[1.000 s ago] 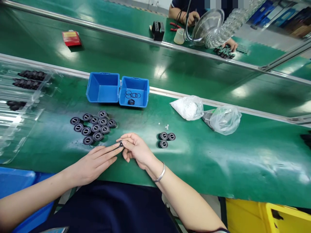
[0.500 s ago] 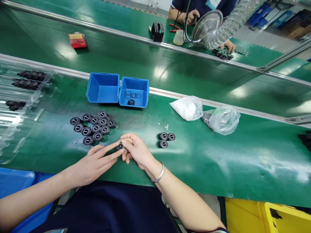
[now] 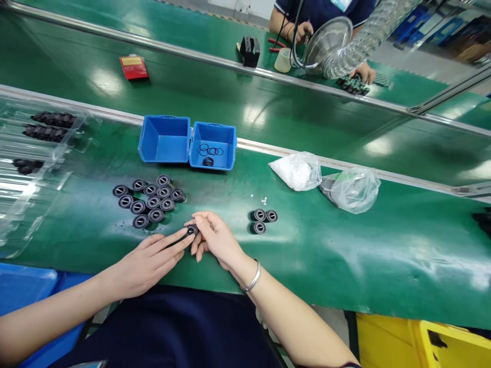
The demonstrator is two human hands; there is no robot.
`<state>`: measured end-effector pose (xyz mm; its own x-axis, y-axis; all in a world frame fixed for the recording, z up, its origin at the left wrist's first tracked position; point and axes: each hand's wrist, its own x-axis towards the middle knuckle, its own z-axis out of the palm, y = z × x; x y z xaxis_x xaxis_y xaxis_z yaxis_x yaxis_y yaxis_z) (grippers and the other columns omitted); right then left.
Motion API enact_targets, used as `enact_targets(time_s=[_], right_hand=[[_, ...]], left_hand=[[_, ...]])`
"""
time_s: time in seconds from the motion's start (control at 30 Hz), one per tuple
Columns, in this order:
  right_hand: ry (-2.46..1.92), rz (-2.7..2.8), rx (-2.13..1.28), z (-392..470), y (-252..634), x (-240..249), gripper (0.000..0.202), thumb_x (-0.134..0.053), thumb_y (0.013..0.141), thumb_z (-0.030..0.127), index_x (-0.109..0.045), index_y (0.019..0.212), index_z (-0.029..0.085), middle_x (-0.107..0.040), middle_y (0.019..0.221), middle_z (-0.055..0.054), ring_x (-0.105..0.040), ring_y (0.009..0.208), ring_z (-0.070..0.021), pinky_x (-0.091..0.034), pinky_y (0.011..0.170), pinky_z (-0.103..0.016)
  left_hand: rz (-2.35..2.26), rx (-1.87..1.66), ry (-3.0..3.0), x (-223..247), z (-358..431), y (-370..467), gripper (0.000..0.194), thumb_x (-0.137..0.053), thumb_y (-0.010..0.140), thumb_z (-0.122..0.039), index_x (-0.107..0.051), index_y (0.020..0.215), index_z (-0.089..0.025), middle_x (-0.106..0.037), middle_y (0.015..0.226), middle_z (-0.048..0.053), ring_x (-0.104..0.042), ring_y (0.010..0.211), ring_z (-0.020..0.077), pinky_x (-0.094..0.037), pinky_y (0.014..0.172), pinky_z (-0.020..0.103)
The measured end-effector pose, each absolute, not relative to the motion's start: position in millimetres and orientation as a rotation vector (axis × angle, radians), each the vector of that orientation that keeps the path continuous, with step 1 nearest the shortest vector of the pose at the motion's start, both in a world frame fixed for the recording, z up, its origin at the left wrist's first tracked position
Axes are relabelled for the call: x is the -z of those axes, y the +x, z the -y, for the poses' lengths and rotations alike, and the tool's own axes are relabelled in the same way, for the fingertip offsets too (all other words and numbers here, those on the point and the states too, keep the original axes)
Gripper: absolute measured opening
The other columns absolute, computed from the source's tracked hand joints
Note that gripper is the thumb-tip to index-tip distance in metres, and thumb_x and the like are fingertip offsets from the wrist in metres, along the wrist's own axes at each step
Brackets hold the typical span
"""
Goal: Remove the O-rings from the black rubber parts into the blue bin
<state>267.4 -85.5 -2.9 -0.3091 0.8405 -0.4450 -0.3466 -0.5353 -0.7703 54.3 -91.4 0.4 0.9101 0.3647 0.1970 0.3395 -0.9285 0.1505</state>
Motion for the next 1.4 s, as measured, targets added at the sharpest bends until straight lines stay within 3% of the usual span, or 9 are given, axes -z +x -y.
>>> enact_targets(time_s=[0.1, 0.23, 0.43, 0.63, 0.77, 0.83, 0.97, 1.17, 1.4], right_hand=[[-1.090, 0.751, -1.919, 87, 269, 2, 0.032, -0.066, 0.089, 0.041, -0.053, 0.109, 0.020, -0.066, 0.110, -0.006, -0.060, 0.049, -0.0065, -0.050, 0.035, -0.017], [-1.138, 0.805, -1.873, 88, 267, 4, 0.028, -0.065, 0.089, 0.041, -0.054, 0.105, 0.019, -0.066, 0.099, -0.004, -0.053, 0.041, -0.0036, -0.043, 0.030, -0.014], [-1.215, 0.919, -1.725, 94, 263, 3, 0.037, -0.059, 0.092, 0.045, -0.048, 0.120, 0.023, -0.062, 0.095, -0.004, -0.061, 0.057, -0.0111, -0.046, 0.035, -0.018], [-1.438, 1.399, -1.044, 120, 292, -21, 0.019, -0.051, 0.098, 0.029, -0.058, 0.115, 0.024, -0.052, 0.127, -0.012, -0.059, 0.066, -0.0110, -0.054, 0.058, -0.028], [-1.626, 1.521, -0.454, 140, 325, -26, 0.021, -0.051, 0.096, 0.021, -0.059, 0.116, 0.022, -0.053, 0.119, -0.014, -0.059, 0.080, -0.0180, -0.054, 0.067, -0.033], [-1.707, 1.515, -0.271, 147, 338, -23, 0.022, -0.052, 0.096, 0.020, -0.059, 0.117, 0.020, -0.051, 0.116, -0.014, -0.057, 0.075, -0.0168, -0.053, 0.064, -0.033], [-1.840, 1.487, -0.275, 152, 348, -9, 0.024, -0.052, 0.097, 0.023, -0.056, 0.120, 0.019, -0.047, 0.116, -0.013, -0.048, 0.059, -0.0106, -0.052, 0.060, -0.033], [-1.773, 1.608, -0.376, 151, 340, -2, 0.022, -0.049, 0.098, 0.022, -0.057, 0.118, 0.019, -0.051, 0.111, -0.012, -0.053, 0.067, -0.0139, -0.054, 0.069, -0.035], [-1.450, 1.862, -0.382, 109, 308, -26, 0.022, -0.052, 0.094, 0.016, -0.059, 0.115, 0.019, -0.058, 0.111, -0.012, -0.056, 0.107, -0.0254, -0.047, 0.096, -0.044]], left_hand=[[-0.615, -0.347, 2.981, 4, 98, 60, 0.029, -0.043, 0.092, -0.009, -0.067, 0.108, -0.011, -0.050, 0.147, 0.017, -0.037, 0.141, 0.0321, -0.034, 0.101, 0.042], [-0.640, -0.374, 3.021, 5, 105, 63, 0.027, -0.045, 0.091, -0.012, -0.067, 0.107, -0.010, -0.052, 0.143, 0.021, -0.039, 0.139, 0.0367, -0.036, 0.099, 0.045], [-0.713, -0.382, 3.049, 1, 95, 64, 0.028, -0.044, 0.092, -0.011, -0.068, 0.107, -0.010, -0.052, 0.143, 0.020, -0.040, 0.139, 0.0366, -0.037, 0.100, 0.047], [-0.891, -0.350, 3.066, -6, 71, 67, 0.028, -0.043, 0.091, -0.005, -0.067, 0.104, -0.009, -0.051, 0.144, 0.022, -0.040, 0.138, 0.0382, -0.041, 0.099, 0.051], [-0.985, -0.399, 3.029, -11, 72, 69, 0.027, -0.043, 0.089, 0.000, -0.067, 0.097, -0.008, -0.049, 0.145, 0.023, -0.035, 0.141, 0.0400, -0.039, 0.103, 0.054], [-1.021, -0.451, 2.980, -13, 77, 69, 0.028, -0.042, 0.090, 0.000, -0.066, 0.099, -0.010, -0.049, 0.146, 0.021, -0.034, 0.143, 0.0370, -0.037, 0.106, 0.053], [-1.035, -0.530, 2.940, -18, 78, 66, 0.028, -0.042, 0.090, 0.001, -0.063, 0.103, -0.012, -0.054, 0.142, 0.020, -0.044, 0.138, 0.0304, -0.040, 0.105, 0.049], [-1.150, -0.638, 2.931, -17, 52, 59, 0.027, -0.040, 0.088, 0.002, -0.060, 0.101, -0.009, -0.057, 0.136, 0.025, -0.049, 0.134, 0.0323, -0.043, 0.104, 0.050], [-1.023, -0.569, 2.960, -12, 40, 57, 0.028, -0.038, 0.090, 0.002, -0.063, 0.100, -0.007, -0.060, 0.131, 0.027, -0.051, 0.132, 0.0333, -0.042, 0.106, 0.053]])
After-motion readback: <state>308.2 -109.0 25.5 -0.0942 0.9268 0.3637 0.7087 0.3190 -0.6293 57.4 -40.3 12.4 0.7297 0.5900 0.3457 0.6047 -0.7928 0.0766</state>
